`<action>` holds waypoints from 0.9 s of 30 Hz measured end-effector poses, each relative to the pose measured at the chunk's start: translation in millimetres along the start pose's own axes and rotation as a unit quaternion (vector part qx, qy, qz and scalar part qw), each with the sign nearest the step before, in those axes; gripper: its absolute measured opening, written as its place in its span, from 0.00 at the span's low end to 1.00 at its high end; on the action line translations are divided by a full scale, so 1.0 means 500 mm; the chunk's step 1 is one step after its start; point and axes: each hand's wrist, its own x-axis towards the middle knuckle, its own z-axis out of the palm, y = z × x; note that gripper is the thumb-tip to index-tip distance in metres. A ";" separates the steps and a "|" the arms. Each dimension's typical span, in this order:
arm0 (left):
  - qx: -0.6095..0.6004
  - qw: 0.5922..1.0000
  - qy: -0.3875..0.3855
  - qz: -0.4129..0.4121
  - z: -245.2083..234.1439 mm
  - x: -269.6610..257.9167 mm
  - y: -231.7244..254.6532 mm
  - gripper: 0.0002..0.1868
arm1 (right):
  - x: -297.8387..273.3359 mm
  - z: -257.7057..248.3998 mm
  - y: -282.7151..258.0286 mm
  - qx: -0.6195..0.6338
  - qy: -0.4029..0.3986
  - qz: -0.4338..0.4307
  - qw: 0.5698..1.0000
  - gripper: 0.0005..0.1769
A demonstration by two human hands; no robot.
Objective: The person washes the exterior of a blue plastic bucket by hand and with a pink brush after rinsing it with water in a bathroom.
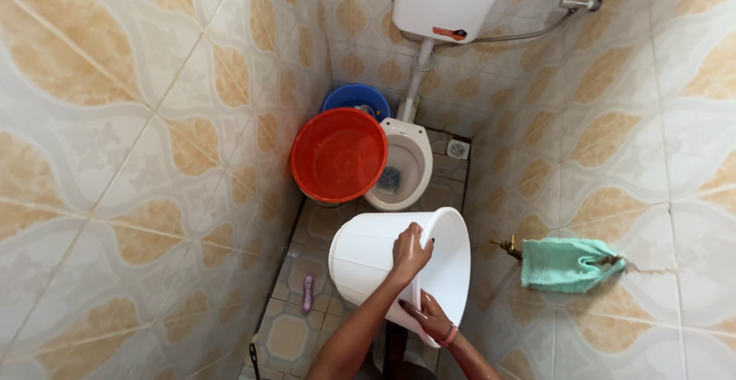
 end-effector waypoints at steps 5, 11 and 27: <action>-0.011 0.999 0.031 0.019 -0.041 -0.123 0.021 0.15 | 0.078 -0.102 -0.005 0.156 -0.056 0.023 0.986 0.27; -0.048 0.988 0.072 0.131 -0.108 -0.223 0.092 0.11 | 0.246 -0.163 -0.030 -0.392 0.048 0.060 0.917 0.25; -0.350 0.928 -0.122 -0.031 0.112 0.015 -0.263 0.08 | 0.178 -0.139 -0.061 0.500 0.080 0.196 0.840 0.25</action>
